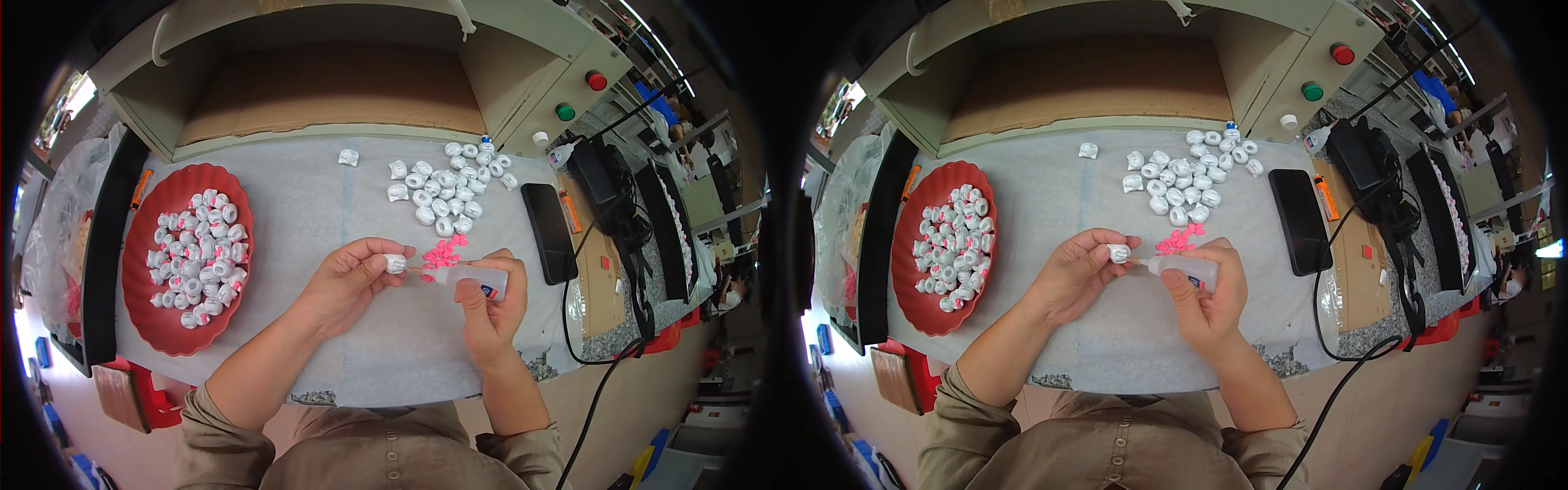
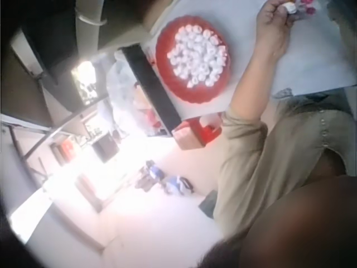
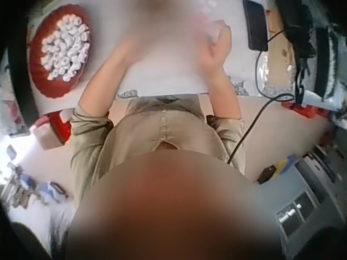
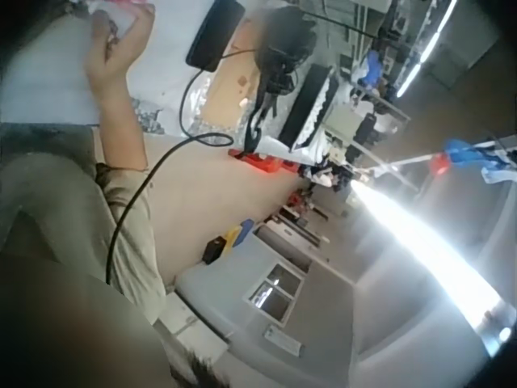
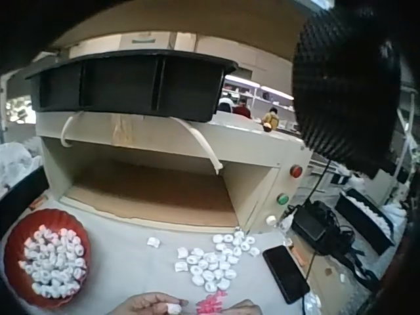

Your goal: Apply glue to white plastic toy parts and attach small pink decorative components.

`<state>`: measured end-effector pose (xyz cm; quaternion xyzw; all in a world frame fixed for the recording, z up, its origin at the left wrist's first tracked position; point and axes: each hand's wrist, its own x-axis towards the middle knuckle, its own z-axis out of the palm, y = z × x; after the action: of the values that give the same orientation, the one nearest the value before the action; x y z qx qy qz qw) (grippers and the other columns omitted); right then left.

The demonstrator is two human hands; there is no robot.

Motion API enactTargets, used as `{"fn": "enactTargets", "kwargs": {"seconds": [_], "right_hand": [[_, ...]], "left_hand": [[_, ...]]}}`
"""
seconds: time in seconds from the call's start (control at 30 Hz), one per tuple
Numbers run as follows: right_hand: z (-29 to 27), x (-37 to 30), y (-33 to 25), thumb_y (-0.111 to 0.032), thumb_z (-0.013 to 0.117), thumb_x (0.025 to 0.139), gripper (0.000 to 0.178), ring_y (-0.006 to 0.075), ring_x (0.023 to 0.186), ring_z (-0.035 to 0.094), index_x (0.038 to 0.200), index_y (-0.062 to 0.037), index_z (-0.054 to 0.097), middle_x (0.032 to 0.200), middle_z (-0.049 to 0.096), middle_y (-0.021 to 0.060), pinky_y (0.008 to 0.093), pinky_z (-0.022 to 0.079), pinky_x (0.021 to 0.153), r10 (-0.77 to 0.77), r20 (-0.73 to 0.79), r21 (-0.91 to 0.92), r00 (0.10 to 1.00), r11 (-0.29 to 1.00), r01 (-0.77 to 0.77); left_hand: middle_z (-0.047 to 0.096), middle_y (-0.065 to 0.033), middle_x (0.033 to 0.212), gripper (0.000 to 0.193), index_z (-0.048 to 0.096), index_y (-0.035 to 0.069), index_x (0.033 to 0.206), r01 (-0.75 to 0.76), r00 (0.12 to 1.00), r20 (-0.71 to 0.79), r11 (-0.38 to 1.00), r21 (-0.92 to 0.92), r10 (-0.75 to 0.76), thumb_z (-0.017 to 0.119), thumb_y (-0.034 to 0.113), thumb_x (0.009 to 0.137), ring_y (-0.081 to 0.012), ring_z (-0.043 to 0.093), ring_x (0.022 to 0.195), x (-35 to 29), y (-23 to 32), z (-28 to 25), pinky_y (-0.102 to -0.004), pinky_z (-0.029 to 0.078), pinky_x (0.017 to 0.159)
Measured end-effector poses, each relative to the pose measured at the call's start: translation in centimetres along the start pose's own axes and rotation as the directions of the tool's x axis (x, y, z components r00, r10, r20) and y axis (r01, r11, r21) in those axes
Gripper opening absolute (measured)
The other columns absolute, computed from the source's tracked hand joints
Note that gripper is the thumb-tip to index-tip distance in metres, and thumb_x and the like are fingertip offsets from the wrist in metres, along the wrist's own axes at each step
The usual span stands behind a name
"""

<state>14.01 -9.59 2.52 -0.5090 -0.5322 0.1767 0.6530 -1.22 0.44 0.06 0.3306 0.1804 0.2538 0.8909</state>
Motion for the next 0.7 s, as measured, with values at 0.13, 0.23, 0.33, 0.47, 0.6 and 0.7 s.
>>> {"fn": "enactTargets", "kwargs": {"seconds": [0.13, 0.23, 0.33, 0.47, 0.6, 0.7], "right_hand": [[0.02, 0.06, 0.13, -0.006, 0.058, 0.078, 0.021, 0.0067, 0.058, 0.042, 0.091, 0.0000, 0.043, 0.077, 0.044, 0.0061, 0.0177, 0.033, 0.048, 0.023, 0.006, 0.002, 1.000, 1.000, -0.023], [-0.19, 0.00, 0.25, -0.006, 0.059, 0.078, 0.021, 0.0068, 0.057, 0.042, 0.091, -0.0002, 0.043, 0.076, 0.044, 0.0059, 0.0178, 0.033, 0.047, 0.024, 0.007, -0.018, 1.000, 1.000, -0.023], [-0.14, 0.02, 0.14, -0.006, 0.059, 0.078, 0.021, 0.0067, 0.057, 0.041, 0.090, -0.0004, 0.044, 0.075, 0.044, 0.0056, 0.0179, 0.033, 0.047, 0.030, 0.006, -0.024, 1.000, 0.999, -0.030], [-0.26, -0.01, 0.28, -0.007, 0.060, 0.078, 0.021, 0.0067, 0.056, 0.041, 0.090, -0.0004, 0.043, 0.075, 0.044, 0.0054, 0.0181, 0.032, 0.046, 0.033, 0.000, -0.028, 0.999, 0.999, -0.033], [-0.28, 0.04, 0.22, -0.007, 0.060, 0.078, 0.021, 0.0067, 0.057, 0.041, 0.089, -0.0004, 0.043, 0.075, 0.044, 0.0053, 0.0182, 0.031, 0.047, 0.041, -0.005, -0.020, 0.999, 0.999, -0.042], [-0.23, 0.04, 0.19, -0.007, 0.060, 0.078, 0.021, 0.0069, 0.057, 0.041, 0.089, -0.0005, 0.044, 0.075, 0.044, 0.0052, 0.0183, 0.032, 0.047, 0.055, -0.006, -0.017, 0.998, 0.998, -0.055]], "left_hand": [[0.054, -0.0088, 0.107, 0.019, 0.051, 0.001, 0.102, 0.007, 1.000, -0.006, 1.000, 0.004, -0.007, 0.041, 0.008, 0.088, -0.0113, 0.053, 0.084, 0.00, 0.04, 0.03, -0.0239, 0.042, 0.078], [0.054, -0.0088, 0.107, 0.019, 0.052, 0.001, 0.102, 0.006, 1.000, -0.003, 1.000, 0.001, -0.006, 0.041, 0.008, 0.088, -0.0113, 0.053, 0.084, -0.01, -0.08, -0.13, -0.0240, 0.042, 0.079], [0.054, -0.0088, 0.107, 0.019, 0.052, 0.001, 0.102, 0.001, 1.000, 0.002, 1.000, -0.003, -0.001, 0.041, 0.008, 0.088, -0.0112, 0.053, 0.083, -0.03, -0.07, -0.19, -0.0241, 0.042, 0.079], [0.054, -0.0088, 0.107, 0.019, 0.052, 0.001, 0.102, 0.003, 1.000, 0.002, 1.000, -0.005, -0.003, 0.041, 0.008, 0.088, -0.0111, 0.053, 0.082, -0.01, -0.03, -0.10, -0.0240, 0.042, 0.079], [0.054, -0.0089, 0.106, 0.019, 0.052, 0.001, 0.102, 0.007, 1.000, -0.002, 1.000, 0.005, -0.007, 0.041, 0.008, 0.088, -0.0109, 0.053, 0.082, 0.00, 0.02, -0.04, -0.0238, 0.042, 0.079], [0.054, -0.0090, 0.106, 0.019, 0.052, 0.001, 0.102, 0.001, 1.000, -0.003, 1.000, -0.001, -0.001, 0.041, 0.008, 0.088, -0.0107, 0.053, 0.083, -0.01, -0.06, -0.18, -0.0238, 0.043, 0.078]]}}
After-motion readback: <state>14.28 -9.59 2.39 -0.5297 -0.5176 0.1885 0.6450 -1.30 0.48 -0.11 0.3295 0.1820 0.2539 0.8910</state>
